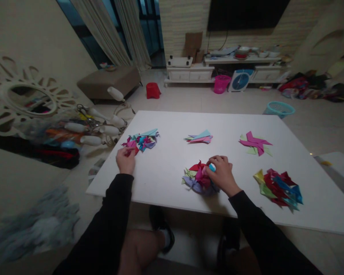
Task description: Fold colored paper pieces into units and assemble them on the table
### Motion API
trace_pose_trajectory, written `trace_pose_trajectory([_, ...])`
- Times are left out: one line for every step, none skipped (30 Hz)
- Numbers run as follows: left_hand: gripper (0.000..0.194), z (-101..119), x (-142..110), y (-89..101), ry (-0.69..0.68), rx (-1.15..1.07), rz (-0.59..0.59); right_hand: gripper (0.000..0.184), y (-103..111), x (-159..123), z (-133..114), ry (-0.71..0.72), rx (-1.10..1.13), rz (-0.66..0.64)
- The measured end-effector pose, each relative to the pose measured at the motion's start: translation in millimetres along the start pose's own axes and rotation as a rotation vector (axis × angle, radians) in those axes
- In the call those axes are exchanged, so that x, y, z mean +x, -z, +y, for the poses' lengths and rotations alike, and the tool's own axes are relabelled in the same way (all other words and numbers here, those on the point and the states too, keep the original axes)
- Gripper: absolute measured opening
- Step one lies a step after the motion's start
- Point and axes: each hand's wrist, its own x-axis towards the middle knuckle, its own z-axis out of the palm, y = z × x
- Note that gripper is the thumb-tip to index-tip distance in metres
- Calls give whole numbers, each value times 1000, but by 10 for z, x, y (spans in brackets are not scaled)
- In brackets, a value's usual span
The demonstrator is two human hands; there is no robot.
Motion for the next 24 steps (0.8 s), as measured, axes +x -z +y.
trace_pose_trajectory([9, 219, -102, -70, -89, -36, -27, 10, 16, -12, -17, 2, 16, 12])
trace_pose_trajectory([10, 442, -227, -136, -181, -82, -77, 10, 32, -24, -34, 3, 32, 28])
trace_pose_trajectory([11, 659, -368, -197, -274, -131, -141, 10, 46, -36, -48, 1, 48, 48])
trace_pose_trajectory([13, 861, -519, -250, -378, -163, -200, 9, 60, -46, -61, -1, 64, 72])
trace_pose_trajectory([15, 1040, -672, -296, -492, -171, -259, 8, 74, -54, -70, -2, 80, 97])
trace_pose_trajectory([16, 1191, -821, -336, -585, -185, -317, 8, 88, -60, -77, -3, 95, 121])
trace_pose_trajectory([17, 1310, -959, -372, -650, -210, -373, 7, 104, -65, -83, -2, 110, 143])
trace_pose_trajectory([19, 1396, -1080, -406, -708, -235, -424, 7, 124, -67, -86, -3, 125, 166])
trace_pose_trajectory([20, 1453, -1183, -440, -765, -262, -463, 7, 147, -67, -88, -4, 141, 191])
trace_pose_trajectory([21, 1485, -1265, -474, -826, -282, -496, 8, 174, -66, -89, -5, 159, 219])
trace_pose_trajectory([22, 1497, -1329, -508, -898, -293, -523, 9, 205, -62, -89, -6, 181, 249])
trace_pose_trajectory([22, 1498, -1374, -543, -974, -292, -544, 11, 236, -58, -87, -8, 206, 281])
trace_pose_trajectory([22, 1491, -1405, -577, -1046, -282, -560, 13, 267, -52, -83, -7, 235, 309])
trace_pose_trajectory([20, 1484, -1422, -609, -1106, -264, -571, 16, 295, -46, -77, -4, 268, 329])
trace_pose_trajectory([19, 1478, -1431, -640, -1150, -243, -579, 18, 317, -40, -68, 4, 301, 338])
trace_pose_trajectory([17, 1475, -1433, -669, -1178, -222, -581, 19, 333, -34, -58, 17, 332, 336])
trace_pose_trajectory([15, 1476, -1430, -696, -1195, -203, -581, 20, 341, -28, -45, 34, 358, 324])
trace_pose_trajectory([14, 1479, -1426, -721, -1207, -186, -582, 21, 343, -21, -32, 56, 379, 303])
trace_pose_trajectory([13, 1483, -1420, -745, -1218, -171, -585, 20, 339, -13, -20, 78, 394, 277])
trace_pose_trajectory([13, 1488, -1415, -768, -1227, -160, -588, 19, 331, -5, -9, 99, 404, 253])
trace_pose_trajectory([13, 1491, -1410, -789, -1234, -152, -590, 18, 321, 5, -1, 117, 409, 231])
trace_pose_trajectory([13, 1492, -1406, -808, -1238, -145, -591, 16, 311, 15, 4, 129, 411, 211])
trace_pose_trajectory([14, 1491, -1404, -825, -1239, -135, -596, 15, 303, 25, 4, 134, 409, 195])
trace_pose_trajectory([14, 1488, -1402, -840, -1237, -123, -602, 14, 298, 34, 1, 135, 406, 180])
